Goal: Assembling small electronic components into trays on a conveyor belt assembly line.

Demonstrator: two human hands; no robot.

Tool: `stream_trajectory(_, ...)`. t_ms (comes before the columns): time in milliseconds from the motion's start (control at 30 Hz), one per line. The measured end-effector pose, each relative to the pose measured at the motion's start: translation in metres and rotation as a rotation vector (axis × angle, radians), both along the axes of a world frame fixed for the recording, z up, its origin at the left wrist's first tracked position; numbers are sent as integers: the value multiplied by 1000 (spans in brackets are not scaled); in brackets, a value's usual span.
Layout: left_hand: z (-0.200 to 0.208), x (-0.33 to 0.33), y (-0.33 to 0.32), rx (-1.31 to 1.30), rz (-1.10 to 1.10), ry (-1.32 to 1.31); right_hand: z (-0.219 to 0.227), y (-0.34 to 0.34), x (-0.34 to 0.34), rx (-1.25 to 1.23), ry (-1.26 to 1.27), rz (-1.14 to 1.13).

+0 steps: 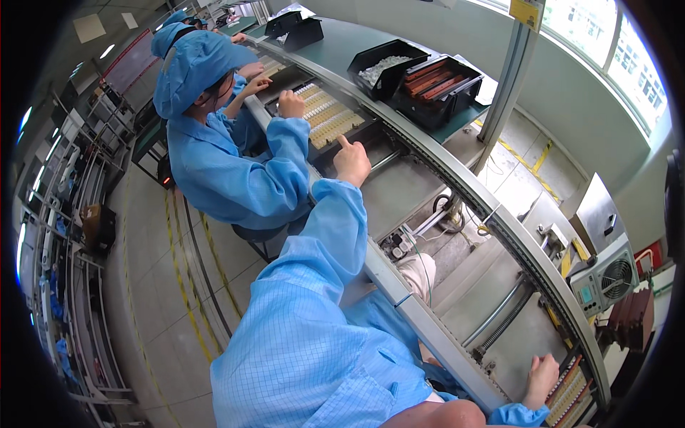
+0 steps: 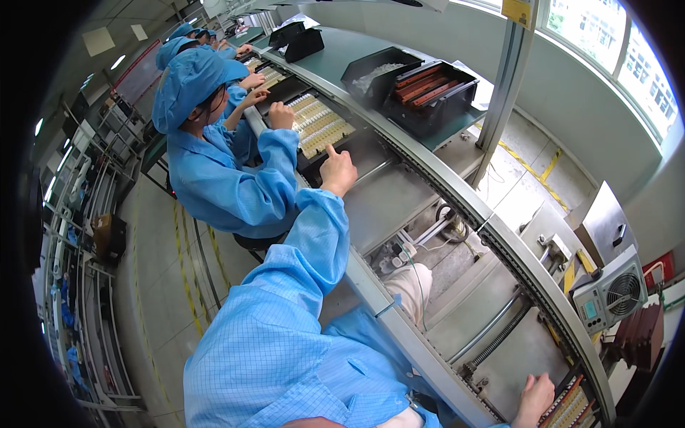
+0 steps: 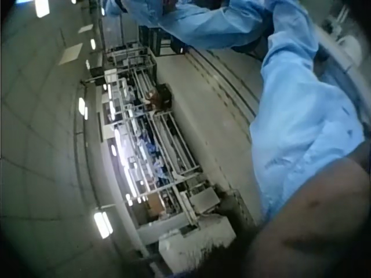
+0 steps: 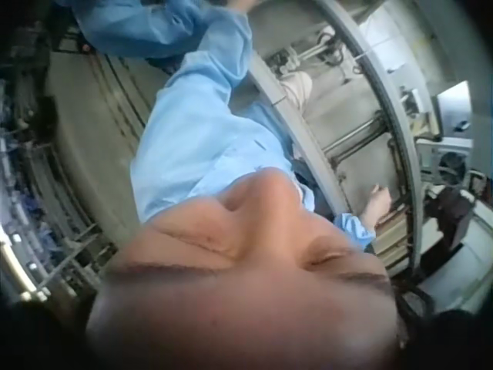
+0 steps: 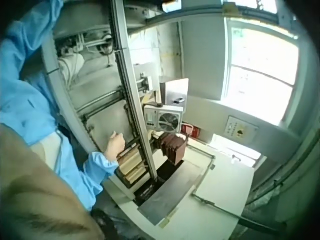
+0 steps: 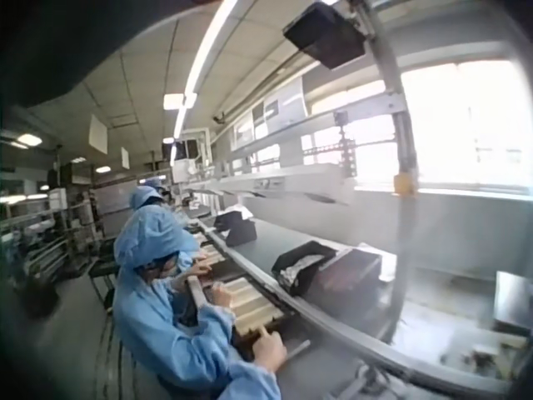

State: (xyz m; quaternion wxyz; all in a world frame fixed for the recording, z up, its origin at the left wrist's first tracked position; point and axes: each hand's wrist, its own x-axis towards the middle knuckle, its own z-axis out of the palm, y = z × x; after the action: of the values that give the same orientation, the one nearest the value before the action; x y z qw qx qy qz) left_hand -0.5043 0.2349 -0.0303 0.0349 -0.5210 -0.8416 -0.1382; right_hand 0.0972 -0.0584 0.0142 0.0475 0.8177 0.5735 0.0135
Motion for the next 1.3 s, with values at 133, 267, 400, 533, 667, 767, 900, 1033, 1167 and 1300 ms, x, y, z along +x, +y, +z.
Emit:
stream_trajectory(133,4,7,-9,-4,-17,-61,3,27,-42,97,156,210)
stream_trajectory(267,17,42,-48,-10,-146,-108,7,44,-95,67,397,326)
stream_trajectory(400,29,93,-103,-32,-352,-219,10,41,-119,3,453,436)
stream_trajectory(533,33,144,-144,-65,-595,-231,9,29,-114,1,471,470)
stream_trajectory(667,34,190,-172,-40,-853,-365,11,15,-104,7,473,434)
stream_trajectory(767,34,230,-191,-38,-916,-390,10,7,-94,12,483,410)
stream_trajectory(900,24,276,-212,-55,-1046,-415,16,-4,-82,68,536,346)
stream_trajectory(1033,33,325,-234,-117,-1225,-534,22,-7,-70,242,572,314)
stream_trajectory(1167,29,365,-247,-216,-1410,-617,29,0,-64,486,527,307)
stream_trajectory(1300,23,396,-256,-203,-1618,-785,29,8,-57,587,509,280)
